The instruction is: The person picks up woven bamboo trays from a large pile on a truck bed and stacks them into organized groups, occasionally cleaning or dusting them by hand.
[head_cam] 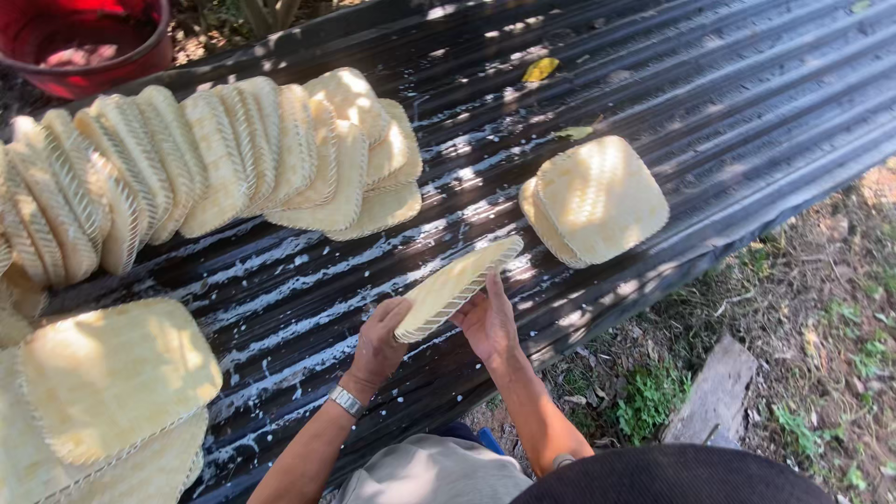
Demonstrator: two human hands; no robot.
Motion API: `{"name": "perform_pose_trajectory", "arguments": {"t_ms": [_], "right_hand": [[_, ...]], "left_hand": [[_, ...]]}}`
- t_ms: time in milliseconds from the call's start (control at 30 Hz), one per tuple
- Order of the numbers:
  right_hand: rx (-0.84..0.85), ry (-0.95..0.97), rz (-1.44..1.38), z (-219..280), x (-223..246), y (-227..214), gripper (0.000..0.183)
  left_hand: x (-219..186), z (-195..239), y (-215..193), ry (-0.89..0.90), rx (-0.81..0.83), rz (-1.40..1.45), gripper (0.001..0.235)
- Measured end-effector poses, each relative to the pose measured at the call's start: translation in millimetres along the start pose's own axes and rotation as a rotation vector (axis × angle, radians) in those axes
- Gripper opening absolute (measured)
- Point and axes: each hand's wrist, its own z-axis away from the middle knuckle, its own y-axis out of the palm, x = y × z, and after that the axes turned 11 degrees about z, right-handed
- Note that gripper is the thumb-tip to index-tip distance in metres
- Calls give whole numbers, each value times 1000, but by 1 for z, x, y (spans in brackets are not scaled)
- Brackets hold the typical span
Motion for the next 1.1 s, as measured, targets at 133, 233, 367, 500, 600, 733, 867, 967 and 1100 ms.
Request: {"name": "perform_pose_trajectory", "arguments": {"t_ms": [133, 233, 367, 500, 600, 733, 867, 967, 1100], "right_hand": [[-43, -96, 14, 14, 33, -3, 65], [-68, -230, 200, 22, 52, -22, 61], [-151, -362, 312, 16, 92, -77, 61], [-300, -413, 219, -26, 160, -155, 71], [-162, -536, 113, -66, 203, -215, 69], [-84, -499, 43, -118, 229, -280, 70], [-358, -420, 35, -146, 213, -319, 69], [-523, -450, 47, -155, 194, -332, 67], [-739, -510, 120, -173, 189, -334, 53]], "left_hand": [[-8, -15, 15, 198, 177, -103, 50], [-17, -37, 24, 275, 285, -296, 57], [-29, -62, 45, 347, 313, -262, 71], [-20, -55, 56, 53, 321, -97, 80], [4, -28, 57, -179, 386, -30, 81], [35, 16, 48, -377, 448, -76, 79], [51, 58, 38, -677, 409, -130, 73], [56, 89, 31, -768, 330, -136, 73], [66, 120, 28, -861, 317, -155, 71]]}}
